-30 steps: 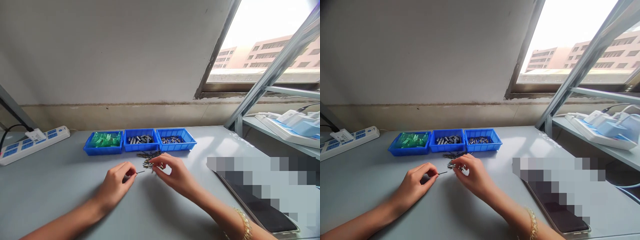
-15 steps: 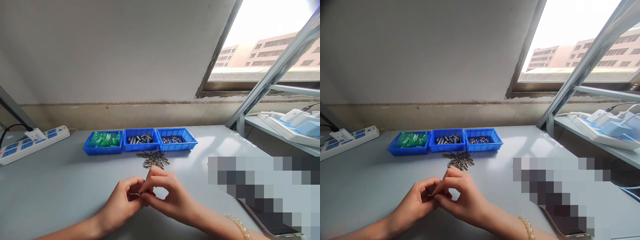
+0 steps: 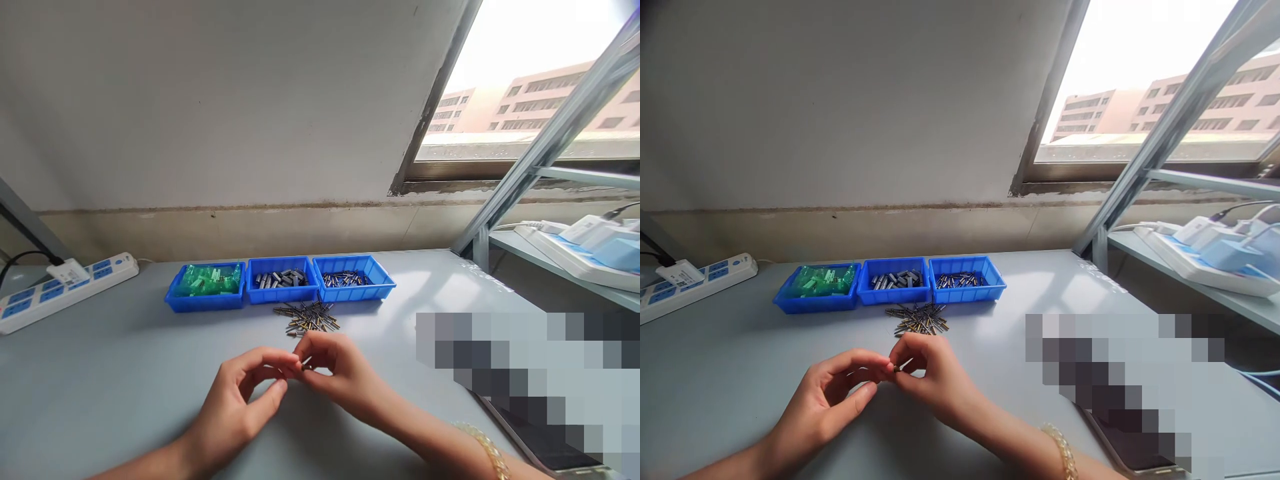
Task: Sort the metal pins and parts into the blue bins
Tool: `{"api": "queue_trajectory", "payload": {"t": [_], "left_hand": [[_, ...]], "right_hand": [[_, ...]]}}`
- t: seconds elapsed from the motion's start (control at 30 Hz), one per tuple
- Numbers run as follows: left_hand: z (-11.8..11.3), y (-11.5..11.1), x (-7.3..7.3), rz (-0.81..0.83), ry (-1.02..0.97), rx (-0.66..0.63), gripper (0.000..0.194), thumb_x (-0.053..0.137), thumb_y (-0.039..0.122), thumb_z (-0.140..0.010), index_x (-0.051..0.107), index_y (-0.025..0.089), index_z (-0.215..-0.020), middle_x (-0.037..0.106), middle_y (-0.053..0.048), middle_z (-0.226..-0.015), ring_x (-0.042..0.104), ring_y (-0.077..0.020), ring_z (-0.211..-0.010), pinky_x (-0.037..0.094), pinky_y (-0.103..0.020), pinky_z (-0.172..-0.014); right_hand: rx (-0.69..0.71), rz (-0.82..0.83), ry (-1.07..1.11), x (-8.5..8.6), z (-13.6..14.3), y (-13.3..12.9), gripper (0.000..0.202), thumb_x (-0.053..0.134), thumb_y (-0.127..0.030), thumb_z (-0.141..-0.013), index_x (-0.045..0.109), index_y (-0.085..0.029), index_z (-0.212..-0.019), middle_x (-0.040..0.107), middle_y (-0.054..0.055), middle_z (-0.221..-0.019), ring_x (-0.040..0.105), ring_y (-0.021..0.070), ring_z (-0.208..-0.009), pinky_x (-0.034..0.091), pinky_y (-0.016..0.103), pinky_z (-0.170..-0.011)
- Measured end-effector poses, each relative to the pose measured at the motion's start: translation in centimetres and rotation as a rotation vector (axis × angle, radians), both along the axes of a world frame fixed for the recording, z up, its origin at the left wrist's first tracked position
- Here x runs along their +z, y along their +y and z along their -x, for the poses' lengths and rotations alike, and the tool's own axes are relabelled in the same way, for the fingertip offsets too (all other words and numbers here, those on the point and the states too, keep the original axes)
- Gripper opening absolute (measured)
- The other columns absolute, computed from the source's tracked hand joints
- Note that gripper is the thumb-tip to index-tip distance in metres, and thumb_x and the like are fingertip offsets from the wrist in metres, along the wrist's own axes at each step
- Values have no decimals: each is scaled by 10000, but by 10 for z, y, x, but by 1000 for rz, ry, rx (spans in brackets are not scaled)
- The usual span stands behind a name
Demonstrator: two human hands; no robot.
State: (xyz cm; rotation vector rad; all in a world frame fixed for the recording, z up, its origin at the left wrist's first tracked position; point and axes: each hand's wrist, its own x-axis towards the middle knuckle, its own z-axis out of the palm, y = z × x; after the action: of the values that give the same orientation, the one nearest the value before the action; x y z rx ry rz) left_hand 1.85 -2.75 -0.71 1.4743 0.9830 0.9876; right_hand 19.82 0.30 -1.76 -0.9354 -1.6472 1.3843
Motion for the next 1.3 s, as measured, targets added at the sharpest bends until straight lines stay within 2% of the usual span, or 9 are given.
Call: {"api": "queue_trajectory", "payload": {"t": [0.1, 0.2, 0.3, 0.43, 0.5, 0.63, 0.8, 0.9, 1.3], "left_hand": [[-1, -1, 1, -29, 15, -2, 252, 553, 103, -803, 699, 232, -963, 726, -22, -936, 666, -188, -925, 509, -270, -875], [-1, 1, 1, -31, 48, 51, 247, 558, 120, -802, 700, 241, -963, 720, -16, -921, 659, -177, -900, 514, -255, -858], [0, 1, 0, -14, 81, 77, 229, 566, 142, -797, 699, 241, -954, 716, -22, -929, 655, -179, -890, 518, -254, -846], [2, 0, -2, -18, 113, 73, 219, 564, 155, -790, 700, 240, -940, 711, -26, -903, 652, -181, -869, 520, -259, -831], [2, 0, -2, -24, 119, 71, 216, 562, 157, -786, 700, 237, -932, 708, -27, -893, 650, -181, -856, 522, -259, -819], [3, 2, -3, -28, 116, 76, 204, 563, 164, -779, 699, 227, -917, 706, -34, -887, 649, -183, -840, 523, -263, -800], [3, 4, -2, -30, 117, 97, 189, 559, 157, -765, 699, 221, -875, 703, -32, -867, 645, -181, -821, 521, -256, -768], [3, 4, 0, -31, 137, 96, 181, 555, 155, -762, 697, 221, -853, 700, -30, -850, 644, -183, -819, 515, -259, -767], [1, 3, -1, -2, 171, 95, 155, 553, 159, -753, 687, 205, -816, 695, -31, -817, 641, -183, -799, 508, -263, -757]], "right_hand": [[49, 140, 87, -2, 0, 3, 141, 714, -249, -690, 601, -166, -696, 663, 3, -678, 628, 130, -646, 480, 237, -594], [-28, 101, 42, 3, -7, 12, 154, 709, -295, -697, 636, -161, -721, 678, 23, -708, 628, 135, -645, 486, 252, -598], [-251, -155, -53, 9, -23, 30, 162, 637, -322, -755, 686, -172, -789, 691, 48, -767, 634, 156, -708, 512, 290, -657], [-717, -617, -373, 10, -51, 60, 230, 520, -308, -834, 715, -193, -876, 666, 43, -727, 584, 150, -635, 501, 311, -625], [-795, -675, -480, 7, -61, 71, 224, 542, -276, -802, 714, -192, -919, 667, 57, -750, 577, 178, -666, 491, 358, -665], [-726, -689, -595, 5, -65, 71, 196, 539, -223, -784, 710, -193, -876, 670, 78, -815, 576, 198, -719, 470, 349, -665], [-471, -637, -742, 9, -56, 54, 141, 571, -135, -755, 678, -200, -690, 616, -5, -597, 533, 125, -545, 427, 243, -550], [-389, -573, -832, 7, -52, 48, 133, 595, -105, -729, 661, -191, -653, 623, -13, -592, 545, 119, -546, 417, 227, -547], [-443, -435, -1033, -9, -42, 47, 172, 533, -82, -736, 678, -171, -707, 683, 71, -732, 619, 210, -699, 407, 285, -611]]}}
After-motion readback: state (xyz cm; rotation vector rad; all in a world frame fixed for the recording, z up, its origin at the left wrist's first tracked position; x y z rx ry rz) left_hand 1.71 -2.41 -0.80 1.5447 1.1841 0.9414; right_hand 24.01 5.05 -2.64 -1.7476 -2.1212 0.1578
